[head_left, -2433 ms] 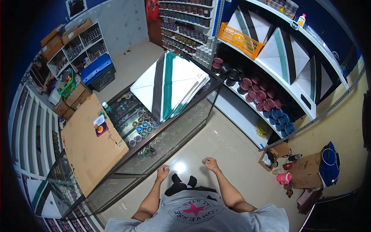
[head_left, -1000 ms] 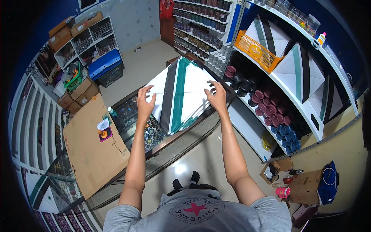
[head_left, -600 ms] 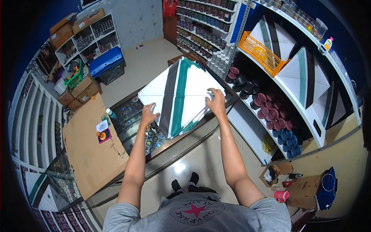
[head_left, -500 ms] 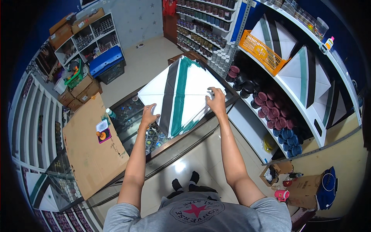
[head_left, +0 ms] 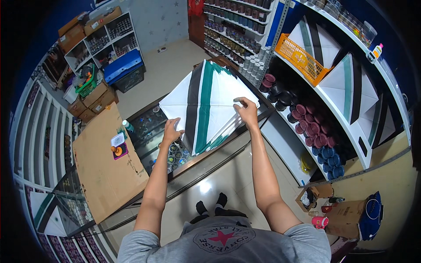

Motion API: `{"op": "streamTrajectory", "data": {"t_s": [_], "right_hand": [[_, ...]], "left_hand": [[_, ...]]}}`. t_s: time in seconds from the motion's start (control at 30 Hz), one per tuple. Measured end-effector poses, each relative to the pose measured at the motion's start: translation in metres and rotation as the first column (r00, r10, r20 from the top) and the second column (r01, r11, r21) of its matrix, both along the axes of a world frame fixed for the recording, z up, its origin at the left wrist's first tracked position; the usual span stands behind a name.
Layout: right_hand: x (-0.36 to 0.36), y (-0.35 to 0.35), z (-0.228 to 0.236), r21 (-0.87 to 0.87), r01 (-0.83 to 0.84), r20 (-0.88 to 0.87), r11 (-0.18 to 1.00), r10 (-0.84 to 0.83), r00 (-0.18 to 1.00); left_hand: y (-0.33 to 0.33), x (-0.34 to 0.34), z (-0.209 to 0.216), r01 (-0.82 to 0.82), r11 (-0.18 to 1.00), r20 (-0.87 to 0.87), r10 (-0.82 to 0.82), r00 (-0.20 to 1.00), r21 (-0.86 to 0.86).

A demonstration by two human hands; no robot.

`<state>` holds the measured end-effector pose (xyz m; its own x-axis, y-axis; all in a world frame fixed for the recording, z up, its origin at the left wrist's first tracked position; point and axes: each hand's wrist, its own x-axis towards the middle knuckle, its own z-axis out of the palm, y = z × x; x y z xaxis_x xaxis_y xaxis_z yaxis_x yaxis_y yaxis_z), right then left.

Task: The person repeatedly picks up a folded white kite with green and black stripes, unfolds it on a cardboard surface, and applies a small green circular sticker to the center. The person then refolds the kite and places it on a nearby shelf. This process is repeated for multiple kites.

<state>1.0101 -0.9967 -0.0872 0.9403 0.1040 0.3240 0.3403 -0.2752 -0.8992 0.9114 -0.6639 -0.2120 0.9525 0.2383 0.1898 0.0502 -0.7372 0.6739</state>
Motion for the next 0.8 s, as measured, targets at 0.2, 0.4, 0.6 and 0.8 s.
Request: {"op": "streamTrajectory", "data": {"t_s": [0.2,0.4,0.6,0.8], "right_hand": [[-0.015,0.011,0.009,-0.079,0.005,-0.085,0.997,-0.011,0.996],[-0.021,0.009,0.02,-0.031,0.008,-0.055,0.999,-0.01,0.998],[-0.028,-0.004,0.034,0.009,-0.001,-0.033,1.0,0.001,0.999],[-0.039,-0.014,0.052,0.077,0.022,-0.084,0.997,-0.015,0.996]], "left_hand": [[0.0,-0.008,-0.001,-0.008,1.0,0.031,0.009,0.999,-0.029],[0.001,-0.007,0.003,-0.025,0.996,0.085,0.032,0.996,-0.09],[0.019,0.0,0.003,-0.092,0.987,0.204,0.117,0.972,-0.131],[0.045,0.005,0.014,-0.18,0.96,0.243,0.23,0.942,-0.214]]}}
